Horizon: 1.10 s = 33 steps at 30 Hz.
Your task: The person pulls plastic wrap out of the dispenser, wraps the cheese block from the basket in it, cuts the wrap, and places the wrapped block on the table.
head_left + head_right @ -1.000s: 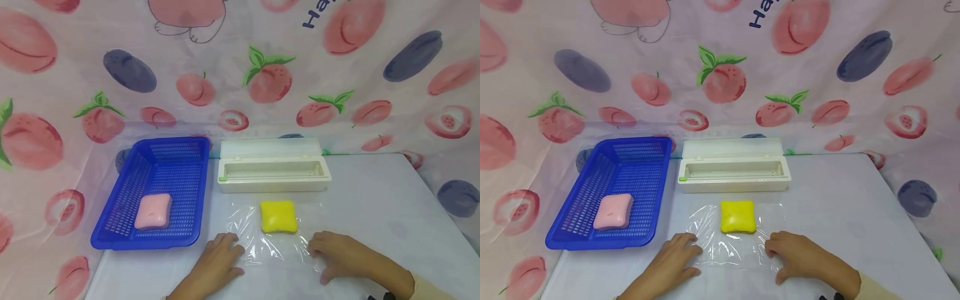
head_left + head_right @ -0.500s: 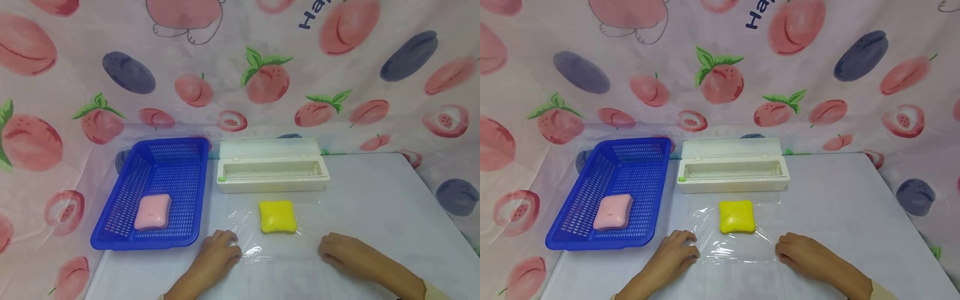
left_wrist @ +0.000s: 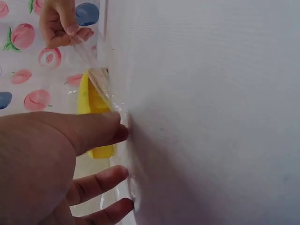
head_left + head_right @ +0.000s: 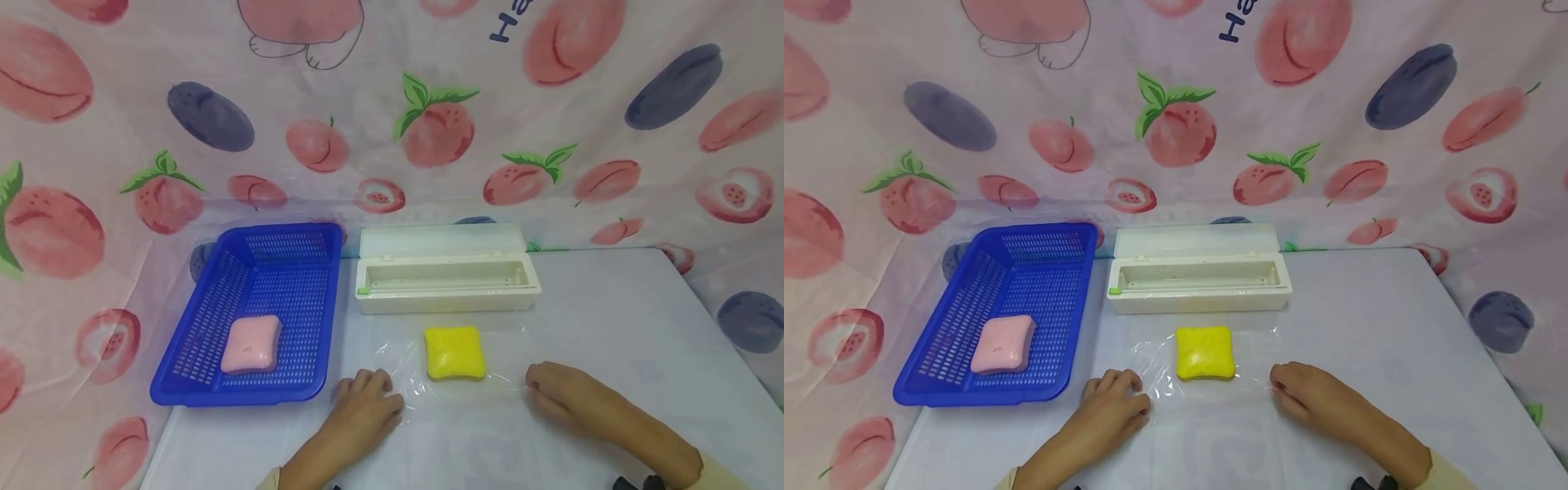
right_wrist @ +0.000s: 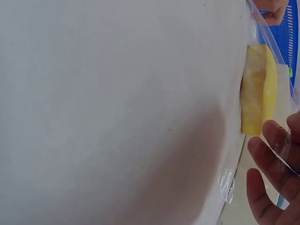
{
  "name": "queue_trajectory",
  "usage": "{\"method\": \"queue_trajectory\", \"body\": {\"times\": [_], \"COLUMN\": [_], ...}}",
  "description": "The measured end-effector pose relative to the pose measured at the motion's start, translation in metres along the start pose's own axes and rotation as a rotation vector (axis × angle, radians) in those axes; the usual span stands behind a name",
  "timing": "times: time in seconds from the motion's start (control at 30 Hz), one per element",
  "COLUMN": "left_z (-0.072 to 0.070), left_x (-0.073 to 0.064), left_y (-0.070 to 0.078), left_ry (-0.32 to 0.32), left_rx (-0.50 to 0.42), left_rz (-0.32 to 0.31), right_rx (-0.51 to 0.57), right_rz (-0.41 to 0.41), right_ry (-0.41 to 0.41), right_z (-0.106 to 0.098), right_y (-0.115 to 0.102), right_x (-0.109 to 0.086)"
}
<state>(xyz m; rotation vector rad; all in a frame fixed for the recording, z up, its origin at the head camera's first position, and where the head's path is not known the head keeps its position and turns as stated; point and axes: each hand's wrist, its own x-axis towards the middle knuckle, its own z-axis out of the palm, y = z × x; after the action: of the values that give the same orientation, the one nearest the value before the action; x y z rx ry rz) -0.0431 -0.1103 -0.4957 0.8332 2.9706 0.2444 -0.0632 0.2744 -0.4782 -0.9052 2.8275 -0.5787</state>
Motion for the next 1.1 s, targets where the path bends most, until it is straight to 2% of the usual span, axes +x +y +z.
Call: {"method": "queue_trajectory", "body": {"times": [0.07,0.13,0.23,0.3,0.43,0.5,0.57,0.73,0.87,0.97,1.1], "left_z": [-0.001,-0.001,0.002,0.000,-0.001,0.000,0.002,0.005,-0.003,-0.013,-0.028], "left_x": [0.002,0.004,0.012,0.021,0.039,0.045,0.047,0.046,0.047,0.049,0.054], "left_y": [0.003,0.008,0.018,0.024,0.033,0.035,0.035,0.034,0.030,0.024,0.016], "left_ry": [-0.010,-0.026,-0.023,-0.016,-0.054,-0.083,-0.087,-0.006,0.041,0.092,0.170], "left_rx": [0.005,0.021,0.037,0.020,-0.012,-0.018,-0.011,0.063,0.118,0.091,0.006], "left_rz": [-0.005,-0.001,0.015,0.018,-0.028,-0.056,-0.069,-0.053,-0.051,-0.077,-0.124], "right_rx": [0.014,0.045,0.099,0.125,0.180,0.205,0.236,0.272,0.276,0.274,0.237], "right_rz": [0.015,0.059,0.109,0.126,0.133,0.137,0.141,0.167,0.200,0.217,0.206], "right_ry": [0.020,0.003,0.023,0.065,0.176,0.215,0.233,0.237,0.212,0.183,0.182], "right_z": [-0.003,-0.005,-0.007,-0.007,-0.006,-0.004,-0.003,-0.004,-0.008,-0.012,-0.013], "right_y": [0.000,-0.001,-0.005,-0.008,-0.011,-0.012,-0.012,-0.013,-0.012,-0.009,0.000], "right_x": [0.002,0.004,0.008,0.012,0.018,0.021,0.024,0.030,0.033,0.035,0.041]}}
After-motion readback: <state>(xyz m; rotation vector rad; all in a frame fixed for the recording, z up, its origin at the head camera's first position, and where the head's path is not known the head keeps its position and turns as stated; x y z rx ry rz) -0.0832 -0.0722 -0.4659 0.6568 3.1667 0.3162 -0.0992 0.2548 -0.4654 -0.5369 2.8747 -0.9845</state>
